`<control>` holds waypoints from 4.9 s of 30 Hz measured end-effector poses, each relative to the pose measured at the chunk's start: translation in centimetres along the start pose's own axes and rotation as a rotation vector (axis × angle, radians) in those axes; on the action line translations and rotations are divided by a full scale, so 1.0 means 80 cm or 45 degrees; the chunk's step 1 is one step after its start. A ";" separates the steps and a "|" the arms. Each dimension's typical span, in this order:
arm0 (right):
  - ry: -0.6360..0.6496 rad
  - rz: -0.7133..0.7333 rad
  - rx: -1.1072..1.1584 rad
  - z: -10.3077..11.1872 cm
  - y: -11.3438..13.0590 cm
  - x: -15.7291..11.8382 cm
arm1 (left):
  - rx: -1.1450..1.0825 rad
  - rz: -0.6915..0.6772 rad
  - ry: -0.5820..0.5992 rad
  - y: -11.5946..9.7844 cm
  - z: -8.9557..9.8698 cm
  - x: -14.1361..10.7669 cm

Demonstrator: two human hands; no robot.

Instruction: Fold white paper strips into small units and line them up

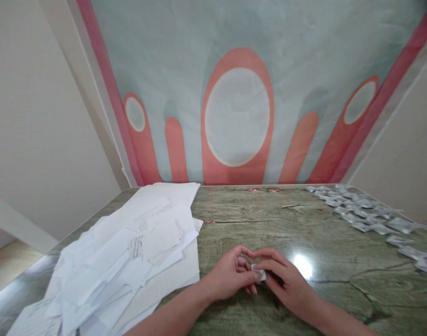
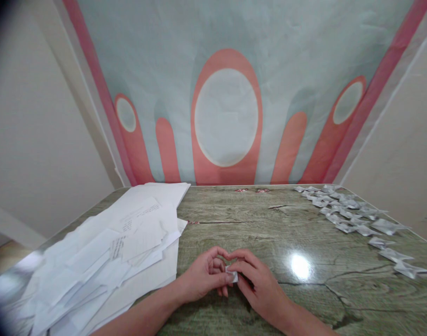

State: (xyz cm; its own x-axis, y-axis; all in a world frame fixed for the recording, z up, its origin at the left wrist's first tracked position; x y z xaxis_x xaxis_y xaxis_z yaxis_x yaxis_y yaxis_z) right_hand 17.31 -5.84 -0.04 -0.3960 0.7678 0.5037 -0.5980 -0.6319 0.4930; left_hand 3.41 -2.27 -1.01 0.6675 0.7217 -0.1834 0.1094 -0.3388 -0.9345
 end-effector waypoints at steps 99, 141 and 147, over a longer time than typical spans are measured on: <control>0.186 -0.415 -0.255 -0.011 -0.042 0.018 | 1.771 -0.533 -0.243 -0.021 -0.019 -0.015; 0.183 -0.352 -0.173 -0.009 -0.026 0.013 | 1.393 -0.470 -0.410 -0.022 0.005 -0.004; 0.186 -0.404 -0.121 -0.005 -0.023 0.013 | 1.440 -0.417 -0.342 -0.025 0.002 0.003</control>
State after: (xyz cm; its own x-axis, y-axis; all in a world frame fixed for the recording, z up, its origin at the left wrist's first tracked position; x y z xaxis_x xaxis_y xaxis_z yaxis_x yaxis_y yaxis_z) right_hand 17.68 -3.83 -0.69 -0.2716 0.9355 0.2260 -0.7665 -0.3522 0.5370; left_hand 3.20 -1.31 0.78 0.5398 0.8223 0.1798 -0.5516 0.5069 -0.6624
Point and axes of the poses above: each hand's wrist, its own x-axis towards the middle knuckle, its own z-axis out of the back of the hand, y = z × x, the point moved 4 cm from there along x, towards the middle knuckle, and after that the axes turned 11 degrees about -x, right-handed, at the moved point
